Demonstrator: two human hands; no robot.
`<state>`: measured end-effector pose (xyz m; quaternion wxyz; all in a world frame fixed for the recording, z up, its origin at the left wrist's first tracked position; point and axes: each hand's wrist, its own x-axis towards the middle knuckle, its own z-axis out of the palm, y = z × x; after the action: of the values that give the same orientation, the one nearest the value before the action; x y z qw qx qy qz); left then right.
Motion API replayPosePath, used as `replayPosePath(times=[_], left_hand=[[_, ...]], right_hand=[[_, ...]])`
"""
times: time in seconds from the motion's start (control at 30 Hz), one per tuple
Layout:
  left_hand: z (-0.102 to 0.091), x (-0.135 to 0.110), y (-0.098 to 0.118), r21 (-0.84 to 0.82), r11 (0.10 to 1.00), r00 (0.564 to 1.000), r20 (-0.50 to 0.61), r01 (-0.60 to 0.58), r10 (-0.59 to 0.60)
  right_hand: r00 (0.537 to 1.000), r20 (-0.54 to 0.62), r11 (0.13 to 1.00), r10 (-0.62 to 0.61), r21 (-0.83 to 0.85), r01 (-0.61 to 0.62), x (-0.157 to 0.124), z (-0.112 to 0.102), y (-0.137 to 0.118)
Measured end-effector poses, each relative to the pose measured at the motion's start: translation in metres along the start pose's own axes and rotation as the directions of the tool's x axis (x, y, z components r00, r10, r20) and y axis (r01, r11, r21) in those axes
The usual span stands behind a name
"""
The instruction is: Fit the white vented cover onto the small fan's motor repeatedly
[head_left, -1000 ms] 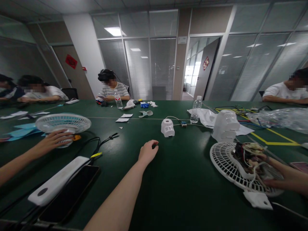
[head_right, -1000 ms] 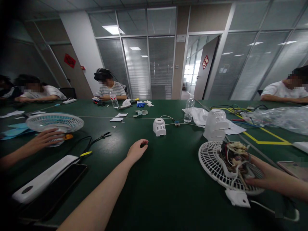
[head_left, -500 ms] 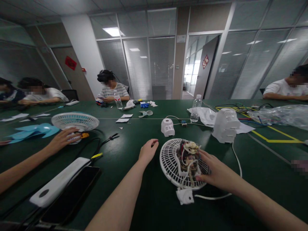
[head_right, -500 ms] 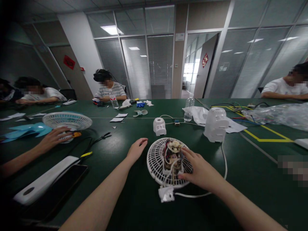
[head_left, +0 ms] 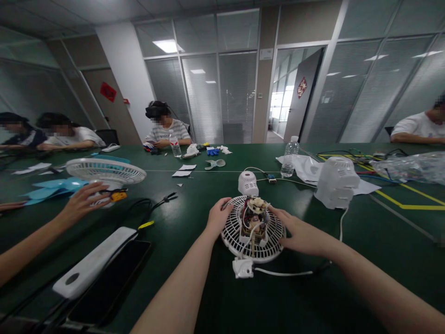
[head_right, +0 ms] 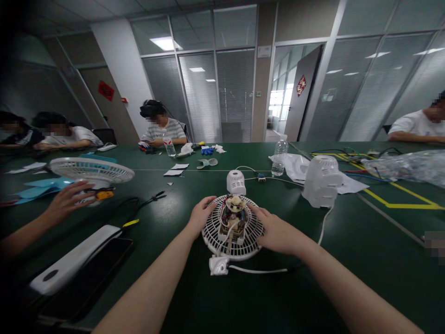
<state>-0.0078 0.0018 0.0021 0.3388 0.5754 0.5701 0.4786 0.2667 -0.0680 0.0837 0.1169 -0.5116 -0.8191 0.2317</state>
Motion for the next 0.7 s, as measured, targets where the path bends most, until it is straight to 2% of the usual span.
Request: replayPosePath(times=[0.07,0.17,0.37,0.47,0.57,0.7], left_hand=[[0.002,0.000,0.000,-0.029,1.000,1.000,-0.004,0.005,-0.006],[0.004,-0.001,0.001,-0.068,0.998,1.000,-0.013,0.014,-0.015],[0.004,-0.001,0.001,-0.124,0.991,0.999,-0.017,0.043,-0.045],[0.003,0.001,0.001,-0.140,0.989,0.998,-0.017,0.058,-0.061],[0.003,0.003,0.002,-0.147,0.987,0.997,-0.023,0.065,-0.069],[0.003,0.005,0.003,-0.147,0.986,0.996,-0.027,0.075,-0.080]], right_hand=[[0.999,-0.031,0.997,0.033,0.069,-0.031,0.012,-0.011,0.010],[0.984,-0.154,0.992,0.090,0.099,-0.075,0.044,-0.014,0.026],[0.951,-0.304,0.994,0.064,0.108,-0.032,0.132,0.003,0.042],[0.929,-0.368,0.995,0.025,0.098,0.012,0.166,0.008,0.044],[0.918,-0.397,0.994,0.002,0.097,0.040,0.187,0.011,0.046],[0.919,-0.395,0.990,-0.012,0.126,0.067,0.198,0.015,0.049]])
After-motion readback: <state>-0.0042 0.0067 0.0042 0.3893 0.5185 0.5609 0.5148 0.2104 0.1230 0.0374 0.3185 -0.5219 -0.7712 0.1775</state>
